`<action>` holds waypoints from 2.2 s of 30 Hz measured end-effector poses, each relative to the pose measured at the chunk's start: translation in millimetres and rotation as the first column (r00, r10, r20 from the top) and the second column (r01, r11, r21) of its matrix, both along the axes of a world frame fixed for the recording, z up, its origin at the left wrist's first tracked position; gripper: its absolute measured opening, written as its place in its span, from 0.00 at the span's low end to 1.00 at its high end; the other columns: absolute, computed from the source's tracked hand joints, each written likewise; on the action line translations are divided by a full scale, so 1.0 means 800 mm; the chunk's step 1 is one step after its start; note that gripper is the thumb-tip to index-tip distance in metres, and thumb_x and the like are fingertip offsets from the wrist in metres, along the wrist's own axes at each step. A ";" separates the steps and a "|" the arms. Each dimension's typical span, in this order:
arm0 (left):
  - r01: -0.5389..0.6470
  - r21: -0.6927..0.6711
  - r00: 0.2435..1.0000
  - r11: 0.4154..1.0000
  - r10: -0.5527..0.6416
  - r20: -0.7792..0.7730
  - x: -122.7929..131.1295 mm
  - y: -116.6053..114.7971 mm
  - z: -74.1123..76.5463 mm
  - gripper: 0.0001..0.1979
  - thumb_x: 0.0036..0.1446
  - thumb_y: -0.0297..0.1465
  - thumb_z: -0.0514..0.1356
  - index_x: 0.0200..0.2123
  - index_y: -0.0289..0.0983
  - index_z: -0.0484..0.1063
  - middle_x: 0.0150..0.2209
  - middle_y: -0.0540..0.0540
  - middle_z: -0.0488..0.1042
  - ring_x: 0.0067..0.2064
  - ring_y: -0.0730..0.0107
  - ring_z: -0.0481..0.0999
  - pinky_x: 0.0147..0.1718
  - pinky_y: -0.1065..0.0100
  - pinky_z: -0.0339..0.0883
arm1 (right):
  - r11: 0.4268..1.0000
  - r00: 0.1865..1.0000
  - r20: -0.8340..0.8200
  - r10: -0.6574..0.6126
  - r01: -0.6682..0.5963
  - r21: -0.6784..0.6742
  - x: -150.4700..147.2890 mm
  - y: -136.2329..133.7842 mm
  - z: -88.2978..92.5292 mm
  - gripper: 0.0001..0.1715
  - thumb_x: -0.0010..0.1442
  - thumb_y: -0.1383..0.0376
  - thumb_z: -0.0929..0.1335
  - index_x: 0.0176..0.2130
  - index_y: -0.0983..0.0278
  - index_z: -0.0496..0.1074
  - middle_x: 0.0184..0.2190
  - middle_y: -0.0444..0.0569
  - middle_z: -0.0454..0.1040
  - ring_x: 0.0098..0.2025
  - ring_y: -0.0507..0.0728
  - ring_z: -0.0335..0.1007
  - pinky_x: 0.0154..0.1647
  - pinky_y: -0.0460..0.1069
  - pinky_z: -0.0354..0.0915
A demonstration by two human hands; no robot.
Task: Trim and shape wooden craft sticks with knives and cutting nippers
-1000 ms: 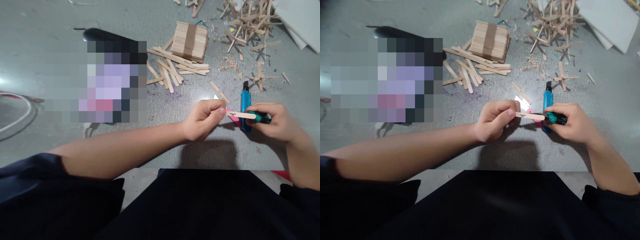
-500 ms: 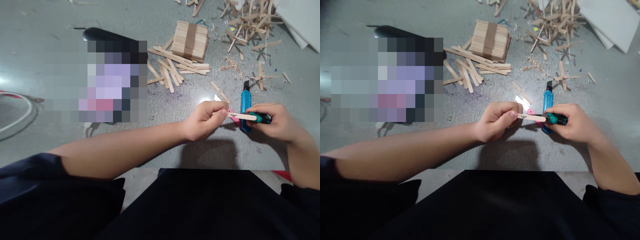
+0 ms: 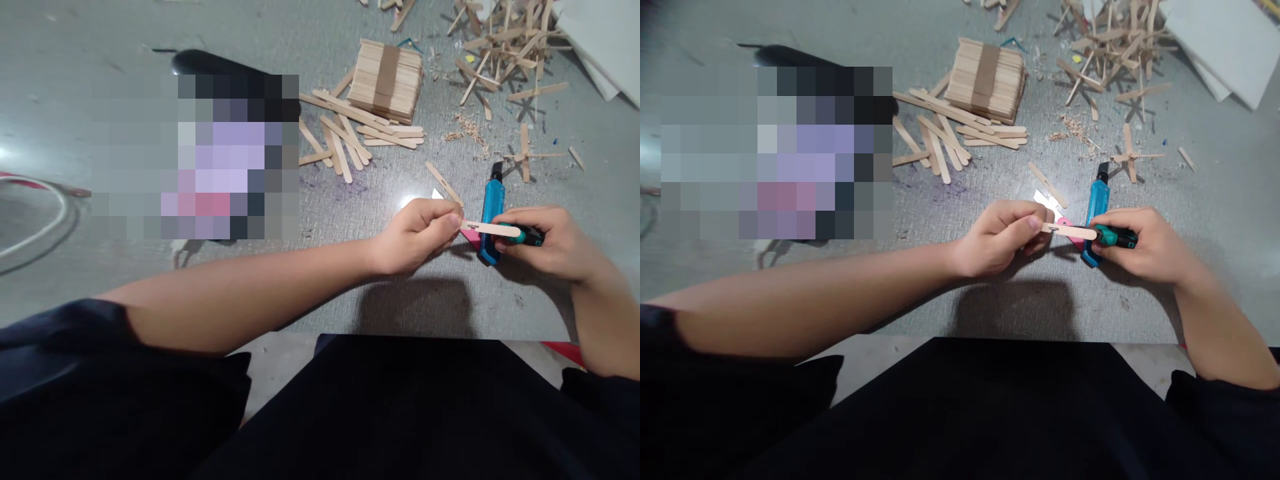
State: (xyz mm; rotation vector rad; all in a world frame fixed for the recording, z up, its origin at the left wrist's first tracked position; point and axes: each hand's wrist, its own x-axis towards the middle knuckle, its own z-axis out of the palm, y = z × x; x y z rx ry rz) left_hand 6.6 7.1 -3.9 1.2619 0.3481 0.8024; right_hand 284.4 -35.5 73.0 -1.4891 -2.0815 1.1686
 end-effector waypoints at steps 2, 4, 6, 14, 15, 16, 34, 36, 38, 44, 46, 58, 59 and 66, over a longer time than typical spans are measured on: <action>0.026 -0.043 1.000 0.999 -0.026 0.015 0.001 0.000 0.000 0.33 0.79 0.57 0.66 0.27 0.43 0.64 0.23 0.53 0.66 0.23 0.76 0.62 0.23 0.66 0.57 | 1.000 1.000 -0.006 -0.003 0.003 0.000 0.000 0.000 0.000 0.07 0.71 0.55 0.80 0.46 0.53 0.90 0.39 0.45 0.90 0.38 0.61 0.85 0.39 0.56 0.76; 0.000 -0.025 1.000 1.000 0.000 0.007 0.001 0.000 0.001 0.33 0.78 0.56 0.67 0.27 0.42 0.64 0.23 0.53 0.66 0.23 0.76 0.62 0.23 0.66 0.57 | 1.000 1.000 -0.009 -0.007 0.007 0.003 -0.001 0.000 0.000 0.07 0.71 0.56 0.80 0.47 0.53 0.90 0.39 0.45 0.90 0.38 0.61 0.85 0.40 0.56 0.76; -0.056 0.044 0.998 0.997 0.057 -0.018 0.000 0.001 0.002 0.32 0.79 0.53 0.67 0.26 0.42 0.63 0.23 0.53 0.66 0.24 0.75 0.62 0.24 0.66 0.57 | 1.000 1.000 -0.014 -0.005 0.006 0.008 -0.001 0.000 -0.001 0.06 0.71 0.56 0.80 0.47 0.52 0.90 0.40 0.45 0.90 0.39 0.62 0.86 0.41 0.56 0.77; -0.119 0.173 0.987 0.978 0.136 -0.086 -0.004 0.004 0.003 0.23 0.79 0.38 0.61 0.27 0.42 0.63 0.23 0.53 0.64 0.26 0.74 0.61 0.27 0.65 0.56 | 1.000 1.000 0.008 0.014 -0.014 0.026 0.000 -0.002 0.001 0.06 0.72 0.56 0.79 0.47 0.52 0.90 0.41 0.47 0.90 0.39 0.62 0.86 0.42 0.57 0.76; -0.109 0.162 0.988 0.981 0.125 -0.087 -0.004 0.004 0.004 0.23 0.78 0.38 0.60 0.27 0.42 0.63 0.24 0.53 0.65 0.26 0.74 0.61 0.27 0.65 0.56 | 1.000 1.000 0.005 0.014 -0.014 0.025 0.001 -0.001 0.002 0.06 0.72 0.56 0.79 0.47 0.52 0.90 0.41 0.47 0.90 0.40 0.62 0.86 0.42 0.57 0.76; -0.094 0.148 0.990 0.985 0.108 -0.090 -0.004 0.004 0.005 0.23 0.78 0.37 0.60 0.27 0.42 0.63 0.24 0.53 0.65 0.26 0.74 0.62 0.27 0.65 0.57 | 1.000 1.000 0.001 0.014 -0.014 0.023 0.000 -0.001 0.002 0.07 0.72 0.55 0.79 0.47 0.52 0.90 0.41 0.47 0.90 0.40 0.63 0.86 0.42 0.57 0.76; -0.175 0.184 0.982 0.967 0.186 -0.046 -0.003 0.004 -0.006 0.30 0.84 0.52 0.60 0.28 0.42 0.64 0.22 0.53 0.66 0.23 0.75 0.65 0.23 0.67 0.59 | 0.959 0.990 0.127 -0.062 0.024 0.281 -0.003 -0.016 -0.002 0.07 0.66 0.66 0.74 0.40 0.56 0.86 0.33 0.45 0.86 0.32 0.58 0.80 0.33 0.54 0.69; -0.181 0.159 0.982 0.970 0.187 -0.027 -0.001 0.004 -0.007 0.32 0.83 0.55 0.60 0.29 0.42 0.65 0.22 0.53 0.66 0.22 0.75 0.65 0.22 0.68 0.60 | 0.953 0.988 0.129 -0.080 0.038 0.302 -0.003 -0.016 -0.003 0.07 0.65 0.67 0.75 0.41 0.56 0.86 0.33 0.46 0.86 0.32 0.58 0.79 0.33 0.55 0.68; -0.189 0.139 0.981 0.972 0.193 -0.021 0.000 0.004 -0.007 0.33 0.83 0.56 0.61 0.29 0.42 0.66 0.21 0.53 0.66 0.22 0.75 0.66 0.21 0.69 0.61 | 0.947 0.986 0.133 -0.098 0.051 0.316 -0.003 -0.016 -0.005 0.08 0.64 0.67 0.75 0.41 0.56 0.86 0.33 0.46 0.86 0.32 0.59 0.78 0.34 0.55 0.69; -0.269 0.146 0.960 0.952 0.276 -0.036 0.003 0.005 -0.011 0.33 0.83 0.56 0.62 0.29 0.42 0.65 0.21 0.55 0.65 0.21 0.76 0.64 0.20 0.70 0.59 | 0.923 0.966 0.216 -0.143 0.052 0.382 -0.008 -0.019 -0.007 0.06 0.64 0.67 0.74 0.39 0.56 0.83 0.33 0.47 0.83 0.32 0.59 0.75 0.35 0.56 0.66; -0.298 0.162 0.950 0.941 0.308 -0.043 0.003 0.004 -0.012 0.33 0.83 0.56 0.61 0.29 0.41 0.65 0.21 0.54 0.65 0.22 0.76 0.64 0.20 0.70 0.58 | 0.911 0.951 0.262 -0.162 0.042 0.410 -0.009 -0.021 -0.009 0.06 0.63 0.67 0.73 0.38 0.55 0.82 0.33 0.48 0.83 0.33 0.60 0.76 0.35 0.56 0.65; -0.355 0.139 0.934 0.925 0.358 0.003 0.006 0.005 -0.011 0.32 0.83 0.57 0.61 0.30 0.41 0.66 0.24 0.54 0.68 0.22 0.77 0.66 0.20 0.73 0.61 | 0.945 0.962 0.232 -0.142 0.061 0.322 0.002 -0.007 -0.015 0.06 0.67 0.64 0.75 0.42 0.53 0.85 0.38 0.47 0.88 0.39 0.63 0.84 0.40 0.57 0.71; -0.350 0.132 0.936 0.927 0.352 0.006 0.006 0.006 -0.011 0.33 0.83 0.57 0.62 0.30 0.41 0.66 0.24 0.54 0.68 0.22 0.78 0.66 0.20 0.73 0.61 | 0.948 0.968 0.211 -0.136 0.065 0.313 0.001 -0.008 -0.015 0.07 0.68 0.64 0.75 0.43 0.52 0.86 0.39 0.47 0.89 0.40 0.63 0.85 0.41 0.58 0.72; -0.317 0.130 0.948 0.940 0.318 0.009 0.003 0.005 -0.010 0.33 0.83 0.56 0.62 0.29 0.41 0.66 0.23 0.53 0.68 0.22 0.76 0.65 0.20 0.72 0.60 | 0.951 0.983 0.109 -0.147 0.111 0.288 -0.001 -0.008 -0.014 0.08 0.69 0.63 0.76 0.46 0.52 0.88 0.41 0.46 0.90 0.41 0.63 0.86 0.44 0.59 0.76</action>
